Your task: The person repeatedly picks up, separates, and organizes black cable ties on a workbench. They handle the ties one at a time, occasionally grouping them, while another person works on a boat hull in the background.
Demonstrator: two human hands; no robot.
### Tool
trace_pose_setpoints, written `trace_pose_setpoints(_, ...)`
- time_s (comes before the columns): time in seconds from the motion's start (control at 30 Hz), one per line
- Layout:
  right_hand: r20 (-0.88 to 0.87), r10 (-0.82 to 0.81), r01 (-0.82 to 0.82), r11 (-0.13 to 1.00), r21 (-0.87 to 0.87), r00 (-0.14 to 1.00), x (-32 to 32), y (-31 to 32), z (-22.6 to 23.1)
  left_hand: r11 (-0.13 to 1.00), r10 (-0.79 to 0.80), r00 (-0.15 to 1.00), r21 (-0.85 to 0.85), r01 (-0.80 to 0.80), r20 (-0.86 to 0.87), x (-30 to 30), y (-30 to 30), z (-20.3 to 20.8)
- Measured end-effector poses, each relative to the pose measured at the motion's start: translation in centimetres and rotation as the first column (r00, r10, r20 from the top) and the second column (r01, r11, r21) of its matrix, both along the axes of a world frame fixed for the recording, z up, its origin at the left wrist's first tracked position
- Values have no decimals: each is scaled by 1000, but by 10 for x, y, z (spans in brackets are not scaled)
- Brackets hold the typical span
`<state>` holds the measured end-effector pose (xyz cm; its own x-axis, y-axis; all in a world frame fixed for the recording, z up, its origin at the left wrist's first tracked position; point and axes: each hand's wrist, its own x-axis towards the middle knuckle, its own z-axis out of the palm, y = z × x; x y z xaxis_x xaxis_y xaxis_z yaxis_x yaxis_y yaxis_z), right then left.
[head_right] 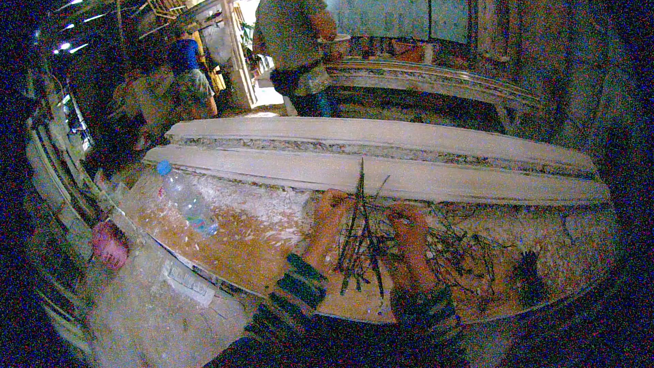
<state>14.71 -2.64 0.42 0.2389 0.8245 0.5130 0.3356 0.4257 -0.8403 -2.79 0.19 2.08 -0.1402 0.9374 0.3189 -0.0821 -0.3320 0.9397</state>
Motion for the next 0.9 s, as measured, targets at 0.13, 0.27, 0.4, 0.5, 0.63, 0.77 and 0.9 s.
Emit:
trace_pose_setpoints(0.13, -182, 238, -251, 967, -50, 954, -10, -13, 15, 995, 100, 994, 18, -101, 41, -2, 6, -7)
trace_pose_setpoints(0.27, -91, 433, -443, 884, -154, 897, -17, -25, 31, 988, 151, 988, 6, -151, -12, -4, 14, -14)
trace_pose_setpoints(0.4, -193, 607, -636, 751, -177, 771, -22, -30, 37, 984, 176, 984, 37, -174, -31, -8, 17, -16)
trace_pose_setpoints(0.5, -176, 655, -677, 722, -139, 735, -24, -31, 36, 987, 156, 987, 54, -154, -35, -9, 14, -11)
trace_pose_setpoints(0.63, -66, 640, -644, 761, -85, 765, -22, -30, 33, 993, 118, 983, 8, -118, -140, -9, 7, -2)
trace_pose_setpoints(0.77, -103, 565, -574, 798, -184, 819, -17, -29, 33, 997, 37, 982, -56, -49, -187, -7, 1, 1)
trace_pose_setpoints(0.9, -359, 447, -546, 800, -249, 819, -15, -30, 33, 995, -100, 986, -7, 100, -130, -2, 2, -1)
